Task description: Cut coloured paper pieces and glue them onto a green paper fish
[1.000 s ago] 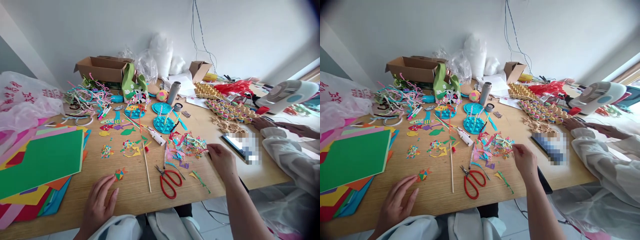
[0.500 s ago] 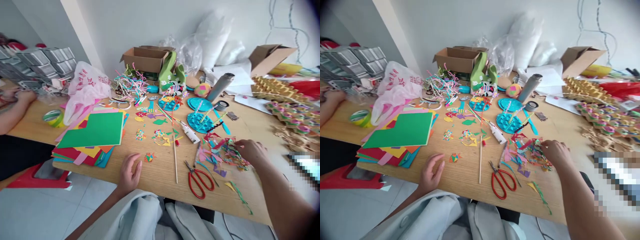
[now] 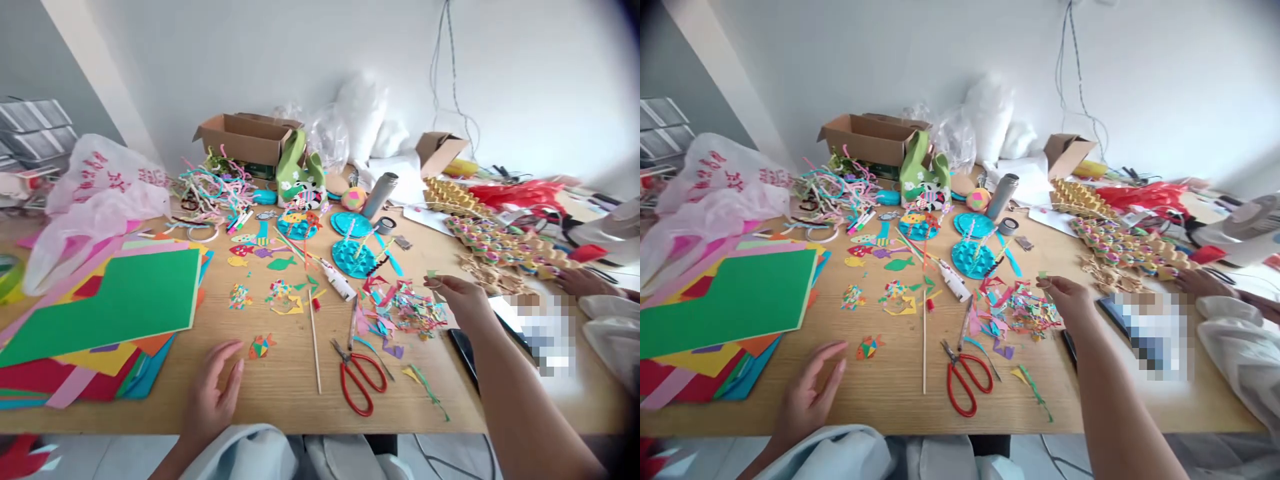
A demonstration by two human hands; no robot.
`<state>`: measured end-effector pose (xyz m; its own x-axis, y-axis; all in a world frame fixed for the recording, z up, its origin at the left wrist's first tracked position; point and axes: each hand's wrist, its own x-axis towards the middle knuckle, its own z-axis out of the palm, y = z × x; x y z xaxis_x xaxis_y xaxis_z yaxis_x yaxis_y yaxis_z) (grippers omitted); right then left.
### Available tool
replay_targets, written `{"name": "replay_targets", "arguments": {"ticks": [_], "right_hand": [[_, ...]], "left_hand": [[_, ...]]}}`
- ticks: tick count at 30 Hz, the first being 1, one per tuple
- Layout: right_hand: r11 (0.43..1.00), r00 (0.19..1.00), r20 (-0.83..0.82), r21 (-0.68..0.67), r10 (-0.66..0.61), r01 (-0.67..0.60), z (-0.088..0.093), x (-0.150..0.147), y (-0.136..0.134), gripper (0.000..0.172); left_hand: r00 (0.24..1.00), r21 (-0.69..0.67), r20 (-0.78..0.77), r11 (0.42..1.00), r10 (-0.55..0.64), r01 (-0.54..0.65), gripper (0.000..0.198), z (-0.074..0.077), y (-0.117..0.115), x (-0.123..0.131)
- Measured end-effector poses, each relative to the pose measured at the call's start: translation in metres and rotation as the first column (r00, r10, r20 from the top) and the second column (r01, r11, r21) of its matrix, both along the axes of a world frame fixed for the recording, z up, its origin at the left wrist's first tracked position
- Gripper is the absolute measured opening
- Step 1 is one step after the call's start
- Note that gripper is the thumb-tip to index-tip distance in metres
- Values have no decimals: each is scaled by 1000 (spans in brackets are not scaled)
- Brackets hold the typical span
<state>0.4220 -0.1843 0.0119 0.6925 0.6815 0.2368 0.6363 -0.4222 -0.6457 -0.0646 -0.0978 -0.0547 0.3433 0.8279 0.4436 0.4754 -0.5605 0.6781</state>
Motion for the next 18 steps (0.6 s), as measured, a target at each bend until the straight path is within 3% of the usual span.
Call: {"name": "replay_targets", "arguments": {"ticks": [2,4,6,12,15,18], "right_hand": [[999,986,-161,28,48,-45,7,-7,1,46],[994,890,-443,76,107,-82,15,-20,3,43],[988,786,-600,121,148,-93,23,-40,7,39],[927,616,-721,95,316,-364,34,-116,30,33],[839,551,-721,79,421,-538,31,-152,49,32],[712,451,-727,75,519,-698,28,-189,66,29]], "left_hand": [[1000,-3,16,1000,1,-1,25,-1,2,0],[1000,-4,26,1000,0,0,25,-2,2,0],[1000,-13,26,1000,-1,2,26,-4,2,0],[996,-49,94,999,0,5,25,8,4,9],[982,-197,188,978,-23,60,23,28,5,23],[966,-450,245,873,-85,190,24,51,8,38]]}}
